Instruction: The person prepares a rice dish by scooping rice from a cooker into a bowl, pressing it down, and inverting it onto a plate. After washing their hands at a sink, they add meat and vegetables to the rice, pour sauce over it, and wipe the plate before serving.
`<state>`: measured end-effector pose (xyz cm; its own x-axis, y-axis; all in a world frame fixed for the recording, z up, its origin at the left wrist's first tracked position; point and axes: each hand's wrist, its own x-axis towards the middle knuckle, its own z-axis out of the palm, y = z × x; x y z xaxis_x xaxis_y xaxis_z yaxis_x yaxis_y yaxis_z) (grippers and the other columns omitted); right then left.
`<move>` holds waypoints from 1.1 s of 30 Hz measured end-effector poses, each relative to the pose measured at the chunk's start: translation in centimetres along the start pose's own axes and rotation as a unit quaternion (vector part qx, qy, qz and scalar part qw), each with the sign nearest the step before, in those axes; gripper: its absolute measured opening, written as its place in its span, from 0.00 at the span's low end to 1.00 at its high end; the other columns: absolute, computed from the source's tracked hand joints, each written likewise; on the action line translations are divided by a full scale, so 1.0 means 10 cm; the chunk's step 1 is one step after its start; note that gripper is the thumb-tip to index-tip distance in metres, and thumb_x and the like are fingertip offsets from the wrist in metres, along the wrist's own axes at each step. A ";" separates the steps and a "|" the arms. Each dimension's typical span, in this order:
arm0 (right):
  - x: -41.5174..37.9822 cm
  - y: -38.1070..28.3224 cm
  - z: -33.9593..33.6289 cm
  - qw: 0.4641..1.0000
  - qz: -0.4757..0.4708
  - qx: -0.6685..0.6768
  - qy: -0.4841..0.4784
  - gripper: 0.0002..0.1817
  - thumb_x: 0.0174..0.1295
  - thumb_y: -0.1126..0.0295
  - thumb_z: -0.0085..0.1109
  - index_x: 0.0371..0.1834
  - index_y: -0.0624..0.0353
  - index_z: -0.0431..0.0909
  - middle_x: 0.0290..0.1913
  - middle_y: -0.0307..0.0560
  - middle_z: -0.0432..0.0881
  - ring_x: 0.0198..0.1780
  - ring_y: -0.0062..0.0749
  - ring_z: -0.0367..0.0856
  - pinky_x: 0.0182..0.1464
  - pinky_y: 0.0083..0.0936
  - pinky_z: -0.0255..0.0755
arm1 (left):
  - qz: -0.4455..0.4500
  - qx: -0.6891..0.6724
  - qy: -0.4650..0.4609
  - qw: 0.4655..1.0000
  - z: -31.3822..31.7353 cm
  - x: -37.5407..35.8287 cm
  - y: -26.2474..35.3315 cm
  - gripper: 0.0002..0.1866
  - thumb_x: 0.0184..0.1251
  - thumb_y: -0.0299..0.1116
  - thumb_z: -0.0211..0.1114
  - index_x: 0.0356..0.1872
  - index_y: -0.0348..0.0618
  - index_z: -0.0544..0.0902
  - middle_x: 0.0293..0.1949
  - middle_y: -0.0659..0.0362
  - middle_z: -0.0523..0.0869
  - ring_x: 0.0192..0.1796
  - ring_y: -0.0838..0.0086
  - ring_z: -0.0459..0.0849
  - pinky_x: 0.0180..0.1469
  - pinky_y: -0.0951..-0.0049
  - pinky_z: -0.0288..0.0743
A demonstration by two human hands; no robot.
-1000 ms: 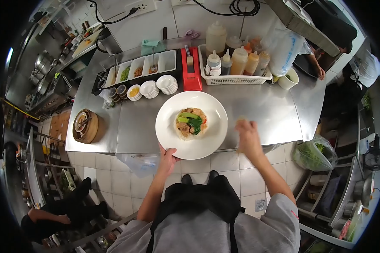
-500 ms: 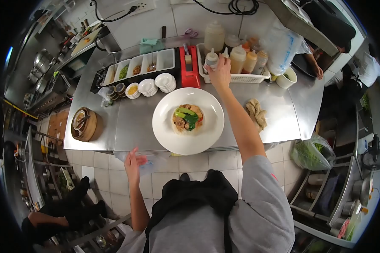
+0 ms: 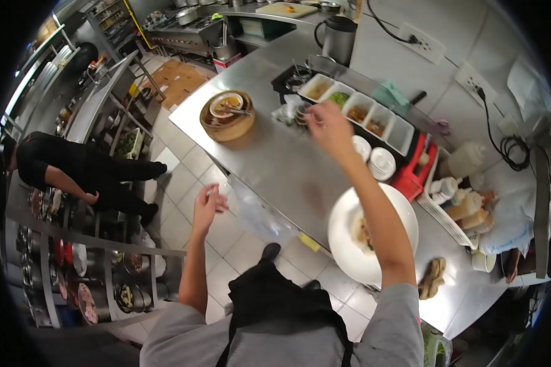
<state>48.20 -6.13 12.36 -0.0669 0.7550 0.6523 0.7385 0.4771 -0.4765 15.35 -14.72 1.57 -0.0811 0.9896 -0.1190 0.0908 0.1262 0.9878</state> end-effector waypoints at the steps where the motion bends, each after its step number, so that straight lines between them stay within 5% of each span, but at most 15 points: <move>1: 0.18 -0.04 0.35 0.999 -0.031 -0.017 -0.027 0.09 0.54 0.66 0.61 0.34 0.57 0.78 0.40 0.49 0.75 0.45 0.44 0.74 0.47 0.35 0.71 | 0.018 0.004 0.024 1.000 -0.03 0.32 0.10 0.20 0.69 0.43 0.53 0.53 0.36 0.72 0.25 0.56 0.81 0.25 0.73 0.82 0.27 0.77 0.73; 7: 0.94 -0.07 2.00 0.976 -0.017 -0.099 -0.193 0.13 0.52 0.64 0.63 0.34 0.61 0.78 0.40 0.53 0.76 0.47 0.49 0.74 0.47 0.39 0.73 | 0.110 0.212 0.131 0.962 -0.49 2.32 0.36 0.27 0.66 0.44 0.55 0.59 0.36 0.66 0.30 0.49 0.82 0.21 0.71 0.81 0.24 0.74 0.74; 12: 0.98 0.04 2.38 0.961 0.021 -0.131 -0.242 0.12 0.53 0.65 0.62 0.33 0.63 0.77 0.41 0.55 0.76 0.47 0.50 0.74 0.46 0.41 0.72 | -0.121 0.197 -0.112 0.966 -0.56 2.71 0.67 0.31 0.61 0.39 0.51 0.63 0.35 0.57 0.29 0.46 0.80 0.22 0.66 0.82 0.21 0.69 0.79; 23: 0.66 -0.26 1.44 0.968 0.053 -0.200 -0.143 0.05 0.50 0.78 0.51 0.29 0.65 0.74 0.34 0.60 0.78 0.38 0.52 0.78 0.38 0.41 0.74 | -0.059 0.190 -0.197 0.960 -0.44 2.63 0.60 0.23 0.63 0.34 0.48 0.57 0.30 0.62 0.28 0.50 0.79 0.20 0.69 0.81 0.22 0.72 0.81; 30: 0.26 -0.67 0.65 0.946 0.105 -0.277 -0.130 0.08 0.55 0.69 0.51 0.25 0.62 0.76 0.24 0.55 0.78 0.30 0.51 0.79 0.31 0.44 0.73 | -0.003 0.215 -0.239 0.947 -0.04 1.94 0.83 0.24 0.62 0.31 0.48 0.58 0.29 0.62 0.29 0.51 0.79 0.19 0.70 0.80 0.22 0.74 0.80; 33: 0.12 -0.67 0.31 0.908 0.192 -0.299 -0.220 0.09 0.51 0.70 0.51 0.30 0.62 0.79 0.32 0.57 0.82 0.36 0.48 0.82 0.36 0.42 0.76 | -0.001 0.207 -0.277 0.938 0.24 1.72 0.82 0.25 0.63 0.34 0.49 0.59 0.29 0.61 0.35 0.47 0.79 0.20 0.69 0.81 0.23 0.73 0.79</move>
<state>41.07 -7.06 14.54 0.1091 0.9834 0.1448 0.9877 -0.0908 -0.1274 17.11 3.50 7.42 0.4366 0.8586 -0.2685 0.4788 0.0309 0.8774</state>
